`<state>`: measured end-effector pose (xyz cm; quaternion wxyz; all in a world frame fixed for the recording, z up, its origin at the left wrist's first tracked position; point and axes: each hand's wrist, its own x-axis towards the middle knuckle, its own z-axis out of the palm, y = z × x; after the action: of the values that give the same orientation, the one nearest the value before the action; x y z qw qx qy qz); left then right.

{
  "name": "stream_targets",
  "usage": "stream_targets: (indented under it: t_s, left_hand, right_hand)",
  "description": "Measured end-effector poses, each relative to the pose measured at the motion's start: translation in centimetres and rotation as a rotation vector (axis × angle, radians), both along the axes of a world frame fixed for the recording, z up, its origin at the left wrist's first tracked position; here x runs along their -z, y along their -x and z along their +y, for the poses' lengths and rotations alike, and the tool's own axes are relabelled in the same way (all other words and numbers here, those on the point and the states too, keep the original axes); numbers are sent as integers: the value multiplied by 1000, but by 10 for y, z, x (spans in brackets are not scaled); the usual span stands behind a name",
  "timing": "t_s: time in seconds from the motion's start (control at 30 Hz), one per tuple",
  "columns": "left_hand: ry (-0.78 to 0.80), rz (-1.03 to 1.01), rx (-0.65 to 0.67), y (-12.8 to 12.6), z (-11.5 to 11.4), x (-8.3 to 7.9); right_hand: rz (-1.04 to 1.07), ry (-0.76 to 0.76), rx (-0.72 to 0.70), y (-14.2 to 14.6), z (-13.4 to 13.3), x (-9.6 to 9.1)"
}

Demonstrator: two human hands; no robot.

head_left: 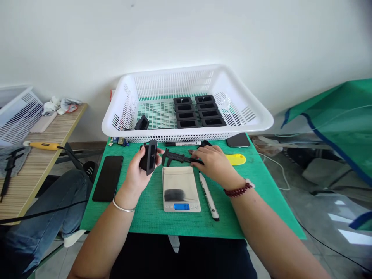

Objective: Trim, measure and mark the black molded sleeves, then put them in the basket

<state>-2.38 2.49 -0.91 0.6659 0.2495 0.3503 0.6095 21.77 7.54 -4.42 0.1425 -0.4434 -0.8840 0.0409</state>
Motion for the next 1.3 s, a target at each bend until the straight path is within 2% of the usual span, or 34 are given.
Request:
stream_targets:
  t_s: [0.2, 0.47, 0.67, 0.77, 0.87, 1.0, 1.2, 1.3]
  left_hand:
    - [-54, 98, -192, 1, 2, 7]
    - [-80, 198, -211, 2, 5, 8]
    - [53, 51, -330, 4, 4, 5]
    - [70, 53, -356, 4, 4, 4]
    - [86, 73, -322, 0, 2, 4]
    - [87, 77, -174, -8, -5, 3]
    - [-132, 117, -13, -14, -13, 2]
    - [-235, 184, 25, -13, -14, 4]
  right_hand:
    - [22, -65, -37, 3, 0, -2]
    - [58, -126, 7, 7, -1, -1]
    - [148, -178, -51, 8, -12, -17]
    - [242, -173, -73, 9, -19, -22]
    - [341, -162, -111, 11, -25, -25]
    - [332, -102, -157, 16, -30, -26]
    - [267, -105, -112, 25, -37, -23]
    - [239, -127, -61, 25, -37, -21]
